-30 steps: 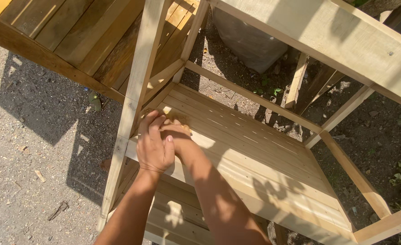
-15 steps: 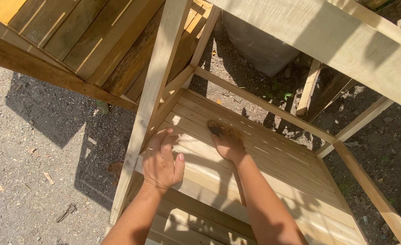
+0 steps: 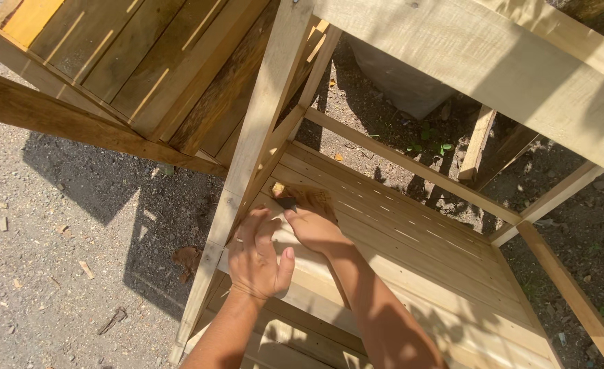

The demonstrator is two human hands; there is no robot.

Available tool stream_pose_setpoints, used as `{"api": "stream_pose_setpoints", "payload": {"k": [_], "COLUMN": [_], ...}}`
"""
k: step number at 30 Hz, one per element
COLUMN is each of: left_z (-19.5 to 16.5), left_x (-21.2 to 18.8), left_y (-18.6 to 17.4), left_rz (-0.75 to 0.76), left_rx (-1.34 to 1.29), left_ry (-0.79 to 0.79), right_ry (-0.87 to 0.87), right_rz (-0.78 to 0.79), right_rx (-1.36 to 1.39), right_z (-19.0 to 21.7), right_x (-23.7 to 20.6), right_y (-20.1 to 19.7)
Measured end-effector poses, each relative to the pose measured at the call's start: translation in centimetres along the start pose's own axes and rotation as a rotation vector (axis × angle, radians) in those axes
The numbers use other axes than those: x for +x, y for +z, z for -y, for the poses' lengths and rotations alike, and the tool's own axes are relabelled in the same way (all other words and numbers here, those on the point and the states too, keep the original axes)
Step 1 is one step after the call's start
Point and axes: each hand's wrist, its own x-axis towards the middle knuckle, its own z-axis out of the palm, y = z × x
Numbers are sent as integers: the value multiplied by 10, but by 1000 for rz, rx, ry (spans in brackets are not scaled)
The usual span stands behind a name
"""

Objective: The person sands a wooden shelf unit with a sheet of sandpaper, rubbing the shelf surfaces, edges, and frame rails by hand. They steady the unit with one hand while sanding different shelves and side rails, working around the frame.

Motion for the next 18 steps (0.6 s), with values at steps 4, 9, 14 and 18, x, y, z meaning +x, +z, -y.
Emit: {"api": "stream_pose_setpoints", "payload": {"k": [4, 9, 14, 18], "left_z": [2, -2, 0, 2], "left_x": [1, 6, 1, 0], "left_y": [0, -2, 1, 1], "left_rz": [34, -6, -1, -14], "left_rx": [22, 55, 66, 61], "left_ry": [-18, -11, -8, -8], "right_ry": [-76, -285, -118, -102], "right_rz": [-2, -34, 88, -348], "right_rx": [-167, -213, 18, -285], "right_z": [21, -8, -22, 15], "right_x": [10, -74, 26, 115], "right_y": [13, 12, 15, 14]}}
